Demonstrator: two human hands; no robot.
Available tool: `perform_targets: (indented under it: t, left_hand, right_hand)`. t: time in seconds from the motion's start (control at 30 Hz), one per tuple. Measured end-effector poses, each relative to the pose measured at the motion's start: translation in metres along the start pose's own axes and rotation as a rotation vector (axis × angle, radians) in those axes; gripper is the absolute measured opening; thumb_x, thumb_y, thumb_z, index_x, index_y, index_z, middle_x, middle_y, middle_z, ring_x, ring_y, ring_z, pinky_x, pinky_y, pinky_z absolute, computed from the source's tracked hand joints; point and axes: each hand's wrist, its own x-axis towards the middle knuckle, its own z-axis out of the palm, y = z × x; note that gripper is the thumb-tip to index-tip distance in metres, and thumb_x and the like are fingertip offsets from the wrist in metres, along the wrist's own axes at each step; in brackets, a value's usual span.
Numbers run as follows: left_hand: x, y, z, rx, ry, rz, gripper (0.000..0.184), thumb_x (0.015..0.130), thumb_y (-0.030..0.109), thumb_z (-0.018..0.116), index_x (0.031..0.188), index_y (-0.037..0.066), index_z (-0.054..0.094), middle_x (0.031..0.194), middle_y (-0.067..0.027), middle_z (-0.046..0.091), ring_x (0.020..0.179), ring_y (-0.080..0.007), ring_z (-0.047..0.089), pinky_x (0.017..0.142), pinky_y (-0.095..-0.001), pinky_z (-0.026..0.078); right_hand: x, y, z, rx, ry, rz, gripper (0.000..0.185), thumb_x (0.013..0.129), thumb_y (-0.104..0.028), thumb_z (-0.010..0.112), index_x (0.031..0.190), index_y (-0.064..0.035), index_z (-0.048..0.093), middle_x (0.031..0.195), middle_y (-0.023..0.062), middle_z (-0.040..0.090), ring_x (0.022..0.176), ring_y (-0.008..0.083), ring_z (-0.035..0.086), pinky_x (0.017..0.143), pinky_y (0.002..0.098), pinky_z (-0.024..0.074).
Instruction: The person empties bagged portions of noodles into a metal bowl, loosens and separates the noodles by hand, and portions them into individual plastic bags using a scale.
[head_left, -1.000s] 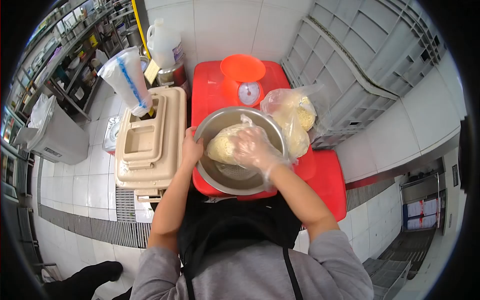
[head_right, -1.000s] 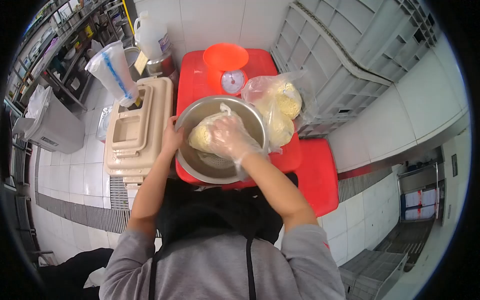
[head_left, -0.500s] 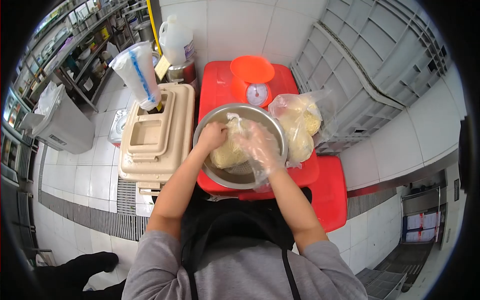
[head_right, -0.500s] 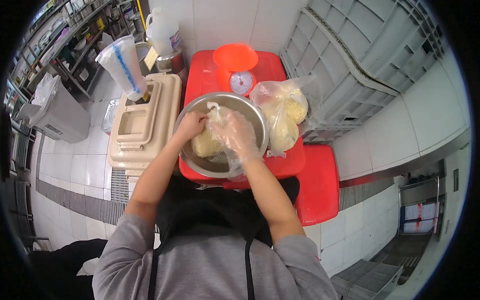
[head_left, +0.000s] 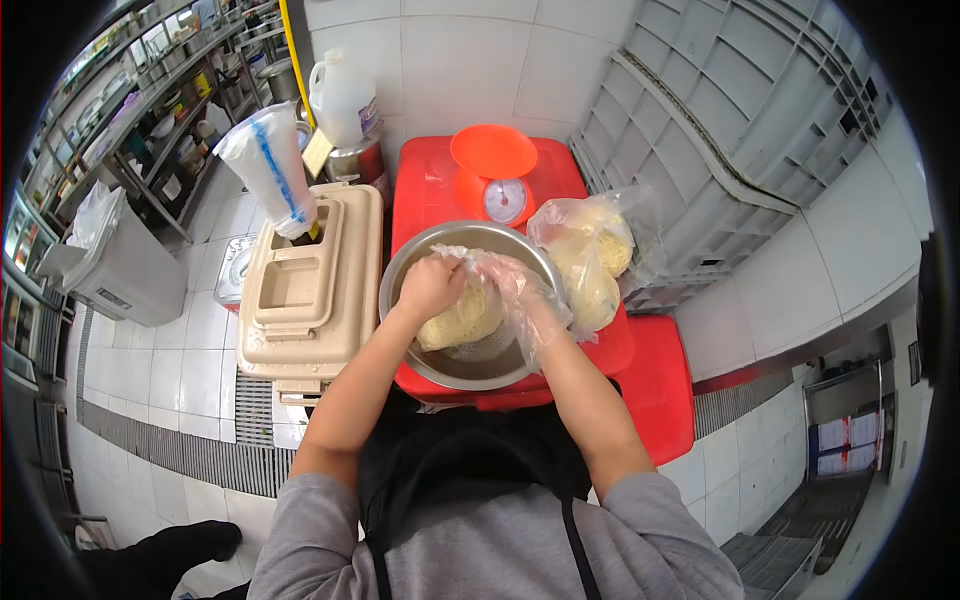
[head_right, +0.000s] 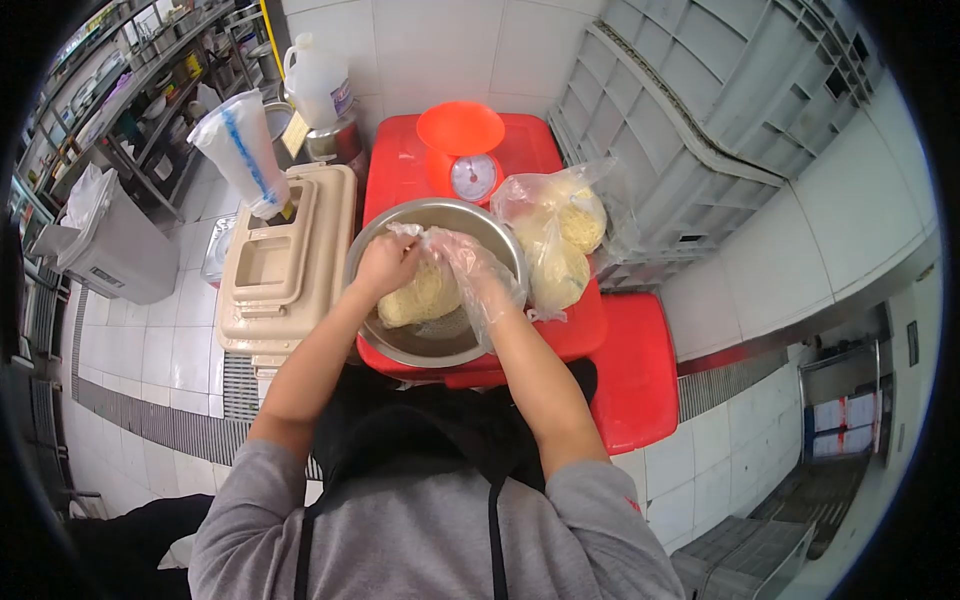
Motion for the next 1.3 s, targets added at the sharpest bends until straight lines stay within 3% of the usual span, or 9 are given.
perform_targets:
  t: [0.13, 0.23, 0.47, 0.77, 0.87, 0.97, 1.03, 1.17, 1.3]
  left_hand:
    - [0.01, 0.01, -0.011, -0.224, -0.04, -0.203, 0.026, 0.078, 0.026, 0.059, 0.079, 0.002, 0.067, 0.069, -0.0167, 0.063, 0.065, -0.034, 0.062, 0.066, -0.0427, 0.049]
    - [0.017, 0.01, 0.002, -0.403, -0.072, -0.368, 0.029, 0.079, 0.028, 0.058, 0.075, 0.0, 0.066, 0.067, -0.0197, 0.062, 0.065, -0.0356, 0.062, 0.064, -0.0413, 0.048]
    - [0.004, 0.056, 0.008, -0.242, -0.031, -0.102, 0.025, 0.077, 0.023, 0.058, 0.073, -0.001, 0.062, 0.07, -0.0257, 0.059, 0.07, -0.0411, 0.06, 0.067, -0.0466, 0.048]
    - [-0.029, 0.015, -0.013, 0.033, -0.066, -0.122, 0.003, 0.071, 0.003, 0.055, 0.072, 0.001, 0.058, 0.071, -0.0255, 0.059, 0.073, -0.0417, 0.059, 0.066, -0.0483, 0.048]
    - [-0.028, 0.001, -0.016, -0.169, -0.117, -0.299, 0.015, 0.072, 0.005, 0.055, 0.087, 0.003, 0.058, 0.088, -0.0227, 0.062, 0.084, -0.0377, 0.061, 0.07, -0.0447, 0.048]
    - [-0.024, -0.013, -0.024, -0.982, -0.312, -0.629, 0.036, 0.078, 0.019, 0.053, 0.112, 0.006, 0.052, 0.114, -0.021, 0.056, 0.103, -0.0339, 0.057, 0.083, -0.0441, 0.046]
    - [-0.02, -0.021, -0.035, -1.707, -0.374, -0.843, 0.051, 0.082, 0.032, 0.05, 0.127, 0.009, 0.044, 0.129, -0.0198, 0.047, 0.112, -0.0328, 0.052, 0.092, -0.0453, 0.041]
    - [0.013, -0.015, -0.021, -1.546, -0.362, -0.775, 0.063, 0.085, 0.049, 0.045, 0.138, 0.016, 0.033, 0.13, -0.0179, 0.045, 0.116, -0.0316, 0.048, 0.097, -0.0482, 0.036]
    - [0.012, -0.018, 0.037, -1.329, -0.144, -0.705, 0.056, 0.087, 0.043, 0.054, 0.13, 0.009, 0.042, 0.124, -0.0086, 0.05, 0.115, -0.0211, 0.047, 0.096, -0.0392, 0.038]
  right_hand:
    - [-0.025, -0.052, 0.018, -0.645, -0.103, 0.047, 0.04, 0.079, -0.025, 0.067, 0.107, -0.0001, 0.055, 0.096, 0.0069, 0.061, 0.089, 0.0169, 0.058, 0.079, 0.0288, 0.0448]
    - [-0.044, -0.044, 0.033, -1.42, 0.168, -0.397, 0.048, 0.07, -0.025, 0.071, 0.107, -0.0016, 0.051, 0.096, 0.0146, 0.059, 0.09, 0.0278, 0.058, 0.083, 0.0366, 0.045]
    - [-0.034, -0.041, 0.002, -1.234, 0.469, -0.564, 0.025, 0.076, -0.016, 0.057, 0.098, -0.0044, 0.056, 0.095, 0.0201, 0.058, 0.09, 0.0375, 0.057, 0.078, 0.0437, 0.0467]
    - [0.027, -0.021, -0.049, -1.335, 0.34, -0.191, 0.009, 0.073, -0.009, 0.058, 0.075, -0.004, 0.064, 0.079, 0.0143, 0.065, 0.073, 0.026, 0.063, 0.069, 0.0356, 0.0492]
    - [0.05, -0.019, -0.042, -0.358, 0.226, -0.414, 0.007, 0.073, -0.005, 0.057, 0.074, -0.0017, 0.062, 0.077, 0.0137, 0.064, 0.072, 0.0253, 0.062, 0.068, 0.0339, 0.049]
    - [0.039, -0.066, 0.013, -0.46, 0.046, -0.694, 0.007, 0.071, -0.002, 0.055, 0.074, -0.0017, 0.061, 0.075, 0.0123, 0.063, 0.071, 0.0269, 0.061, 0.068, 0.0327, 0.0492]
    - [0.02, -0.081, 0.023, -1.162, -0.057, -1.13, 0.012, 0.066, -0.006, 0.058, 0.078, -0.0062, 0.061, 0.074, 0.0077, 0.059, 0.073, 0.0281, 0.059, 0.069, 0.0341, 0.0497]
    - [-0.029, -0.03, 0.01, -1.521, -0.572, -1.173, 0.013, 0.063, -0.013, 0.06, 0.076, -0.0115, 0.059, 0.081, 0.0056, 0.057, 0.08, 0.0288, 0.058, 0.073, 0.0396, 0.0493]
    - [-0.062, -0.004, 0.005, -1.534, -0.609, -0.702, 0.013, 0.069, -0.011, 0.057, 0.081, -0.0107, 0.062, 0.087, 0.0083, 0.06, 0.085, 0.0288, 0.059, 0.079, 0.0405, 0.0476]
